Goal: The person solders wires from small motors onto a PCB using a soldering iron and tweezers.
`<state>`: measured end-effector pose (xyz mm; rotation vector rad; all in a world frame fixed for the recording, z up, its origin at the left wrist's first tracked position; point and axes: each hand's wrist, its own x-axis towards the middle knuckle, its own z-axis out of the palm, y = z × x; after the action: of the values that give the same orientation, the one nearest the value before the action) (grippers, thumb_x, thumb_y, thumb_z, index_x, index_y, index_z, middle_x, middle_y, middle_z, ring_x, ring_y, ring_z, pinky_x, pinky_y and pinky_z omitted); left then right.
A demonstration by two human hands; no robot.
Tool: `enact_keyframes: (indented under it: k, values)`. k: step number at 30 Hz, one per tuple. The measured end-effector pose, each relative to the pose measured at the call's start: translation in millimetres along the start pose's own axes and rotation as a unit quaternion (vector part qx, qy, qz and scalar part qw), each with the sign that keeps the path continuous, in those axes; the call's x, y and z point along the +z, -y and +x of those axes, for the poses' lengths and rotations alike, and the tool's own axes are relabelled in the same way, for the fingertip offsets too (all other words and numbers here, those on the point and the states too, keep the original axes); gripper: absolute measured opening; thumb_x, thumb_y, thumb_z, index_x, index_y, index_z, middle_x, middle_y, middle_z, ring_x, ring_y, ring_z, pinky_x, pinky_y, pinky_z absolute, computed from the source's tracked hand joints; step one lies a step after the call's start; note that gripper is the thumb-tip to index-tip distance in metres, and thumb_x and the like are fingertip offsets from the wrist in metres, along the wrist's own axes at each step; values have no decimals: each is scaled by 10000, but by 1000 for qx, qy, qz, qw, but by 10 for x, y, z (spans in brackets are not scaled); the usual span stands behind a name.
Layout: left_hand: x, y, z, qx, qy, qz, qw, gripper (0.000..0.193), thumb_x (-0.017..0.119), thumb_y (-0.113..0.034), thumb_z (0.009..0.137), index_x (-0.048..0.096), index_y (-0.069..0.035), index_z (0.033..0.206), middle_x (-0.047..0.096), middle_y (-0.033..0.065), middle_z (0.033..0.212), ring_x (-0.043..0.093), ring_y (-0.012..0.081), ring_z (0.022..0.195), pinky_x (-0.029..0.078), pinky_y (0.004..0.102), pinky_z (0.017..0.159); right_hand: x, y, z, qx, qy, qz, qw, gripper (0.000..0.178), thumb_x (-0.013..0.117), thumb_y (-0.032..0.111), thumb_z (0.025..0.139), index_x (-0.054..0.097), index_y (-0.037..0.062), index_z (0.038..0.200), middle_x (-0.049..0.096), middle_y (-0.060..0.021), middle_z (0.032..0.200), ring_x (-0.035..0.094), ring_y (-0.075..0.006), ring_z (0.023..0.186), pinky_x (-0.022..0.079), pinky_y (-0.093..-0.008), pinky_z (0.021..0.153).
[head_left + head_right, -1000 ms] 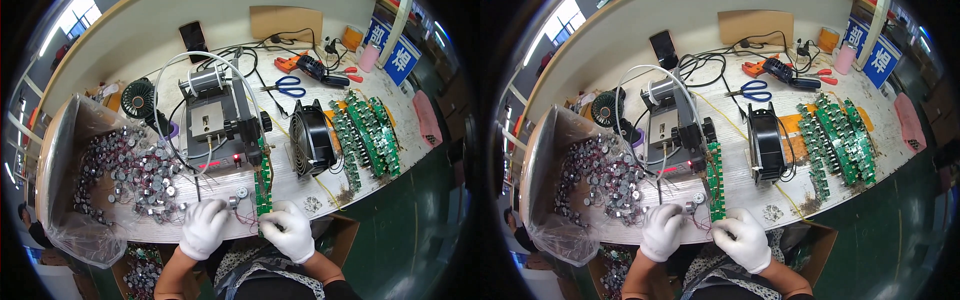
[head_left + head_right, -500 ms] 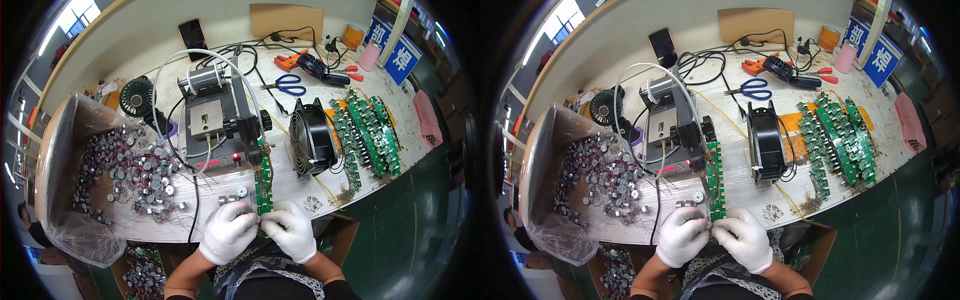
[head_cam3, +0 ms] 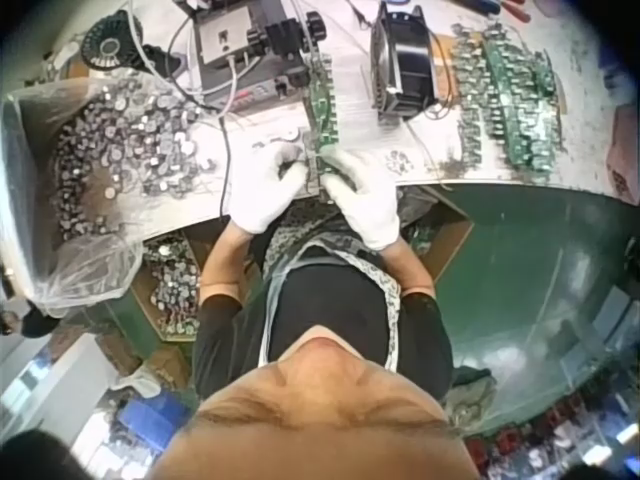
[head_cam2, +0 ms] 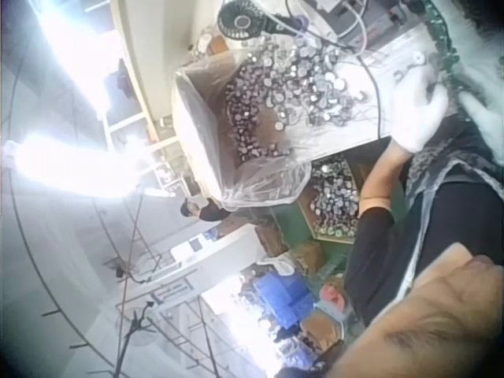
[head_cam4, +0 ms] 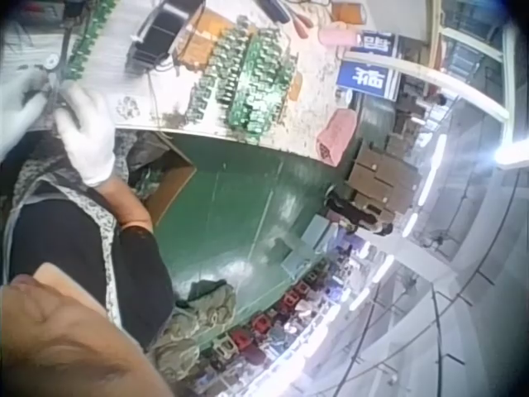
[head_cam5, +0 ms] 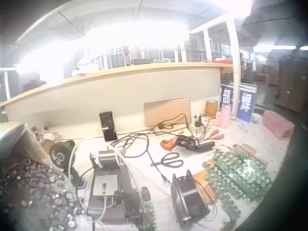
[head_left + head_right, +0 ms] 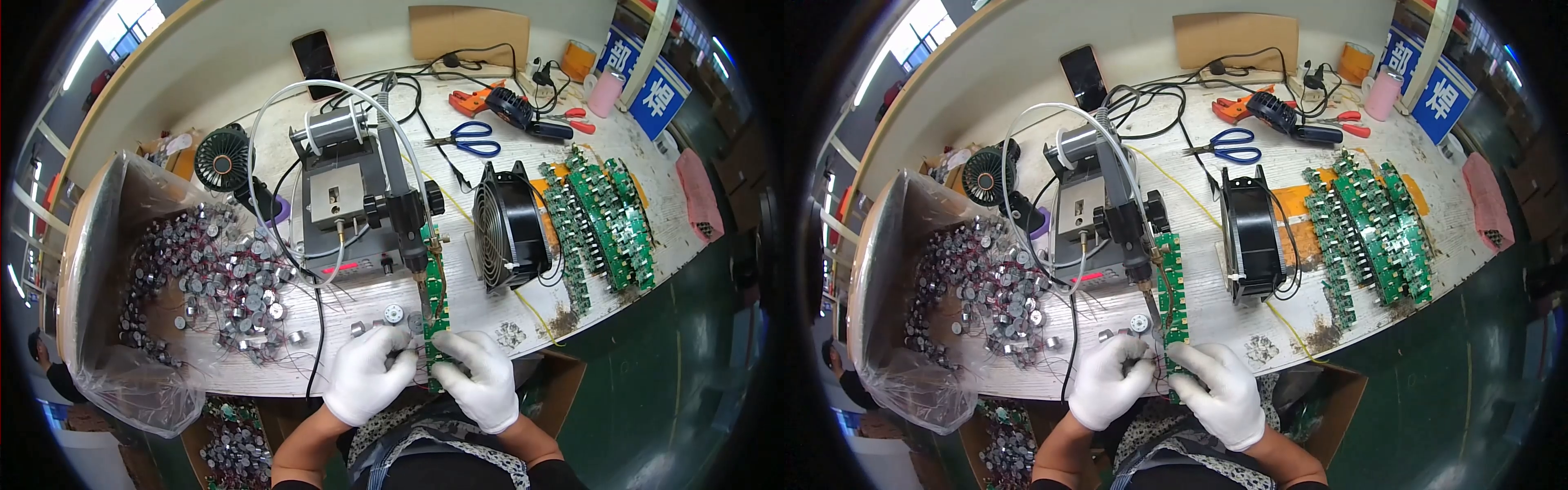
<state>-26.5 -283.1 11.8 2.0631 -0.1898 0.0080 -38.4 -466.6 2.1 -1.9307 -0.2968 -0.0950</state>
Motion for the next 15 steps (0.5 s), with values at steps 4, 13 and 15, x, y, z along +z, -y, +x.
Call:
enact_keyframes:
  k: [4,13,15]
  values:
    - [-6,-30,17,-8,8,14,1000,112,660,-43,779,629,-16,882,604,97,718,573,195,574,467,310,550,4,-24,3,-22,-3,-5,1000,346,710,44,761,673,22,1105,635,-134,951,636,-267,849,512,-330,756]
    - [21,28,19,-62,31,-5,998,129,670,-92,782,626,-3,863,614,110,701,577,182,562,472,307,548,17,-2,1,-49,-6,-19,999,322,709,18,762,679,24,1083,627,-135,933,631,-270,834,509,-333,750]
    - [28,32,21,-68,31,-14,997,135,672,-99,784,625,0,862,618,113,704,580,177,563,474,304,548,27,2,2,-50,-5,-20,999,315,710,14,763,680,23,1076,627,-134,928,631,-269,832,509,-332,747]
